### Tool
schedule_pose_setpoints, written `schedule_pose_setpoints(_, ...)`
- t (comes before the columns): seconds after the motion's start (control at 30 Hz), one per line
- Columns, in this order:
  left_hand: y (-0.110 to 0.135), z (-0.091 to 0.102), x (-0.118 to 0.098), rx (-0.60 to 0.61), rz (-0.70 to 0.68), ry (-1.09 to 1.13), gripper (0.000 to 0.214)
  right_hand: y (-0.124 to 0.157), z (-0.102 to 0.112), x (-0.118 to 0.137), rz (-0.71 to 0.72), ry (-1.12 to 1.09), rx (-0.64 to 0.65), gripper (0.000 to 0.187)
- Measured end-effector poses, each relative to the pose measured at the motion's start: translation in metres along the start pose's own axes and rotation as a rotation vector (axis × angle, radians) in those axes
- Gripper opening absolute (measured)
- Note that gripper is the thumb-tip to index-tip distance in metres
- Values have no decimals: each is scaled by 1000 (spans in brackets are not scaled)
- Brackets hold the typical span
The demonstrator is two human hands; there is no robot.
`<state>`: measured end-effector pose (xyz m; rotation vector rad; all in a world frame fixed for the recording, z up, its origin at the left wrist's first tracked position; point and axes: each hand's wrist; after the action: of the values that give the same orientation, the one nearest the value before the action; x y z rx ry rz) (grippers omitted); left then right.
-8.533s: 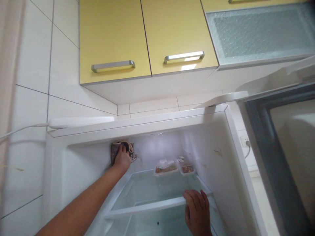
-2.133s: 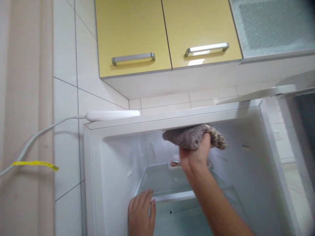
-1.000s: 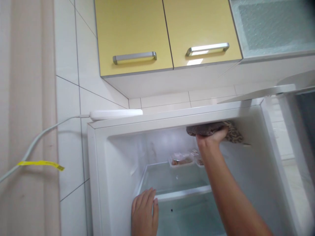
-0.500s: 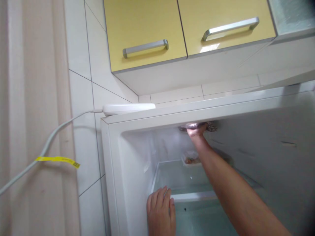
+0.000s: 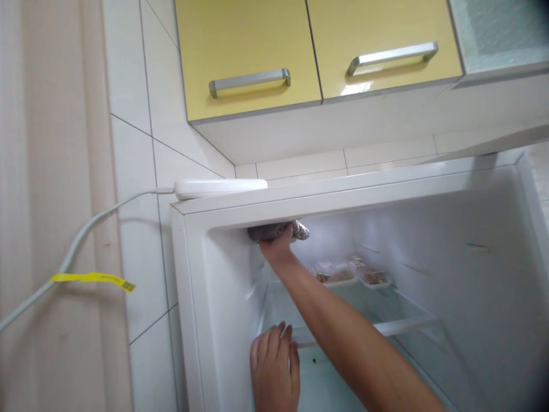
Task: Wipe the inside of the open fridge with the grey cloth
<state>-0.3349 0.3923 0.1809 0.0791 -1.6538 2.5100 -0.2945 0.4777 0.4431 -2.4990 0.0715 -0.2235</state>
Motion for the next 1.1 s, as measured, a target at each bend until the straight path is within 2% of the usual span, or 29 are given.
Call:
schedule_pose_setpoints(0.13, -2, 4, 0, -4, -30, -15, 27, 47, -24, 28, -201, -167, 43, 40)
schedule_pose_setpoints(0.3, -3, 7, -1, -2, -11, -48, 29, 106, -61, 71, -282, -186, 136, 35)
schedule_pose_setpoints(0.4, -3, 8, -2, 15, -5, -57, 29, 126, -75, 87, -336, -204, 197, 36)
schedule_pose_setpoints(0.5, -5, 11, -2, 22, -24, -45, 28, 132, -80, 91, -365, -202, 222, 37)
schedule_pose_setpoints(0.67, -7, 13, -2, 4, -21, -38, 29, 115, -74, 81, -401, -188, 226, 38)
schedule_pose_setpoints(0.83, -4, 8, 2, -33, -75, -40, 27, 74, -55, 64, -336, -222, 168, 42)
schedule_pose_setpoints(0.97, -3, 3, 5, -33, -81, -38, 26, 29, -27, 36, -265, -235, 111, 43)
schedule_pose_setpoints(1.1, -2, 2, 5, -14, -71, -44, 27, -18, 17, 12, -63, -49, 91, 40)
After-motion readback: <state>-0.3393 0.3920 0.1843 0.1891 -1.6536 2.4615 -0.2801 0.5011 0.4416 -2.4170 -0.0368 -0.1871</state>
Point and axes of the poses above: each hand's wrist, its own y-axis away from the middle knuckle, its own z-axis out of the back of the hand, x = y × z, and after that the axes turned 7 degrees about x, right-handed
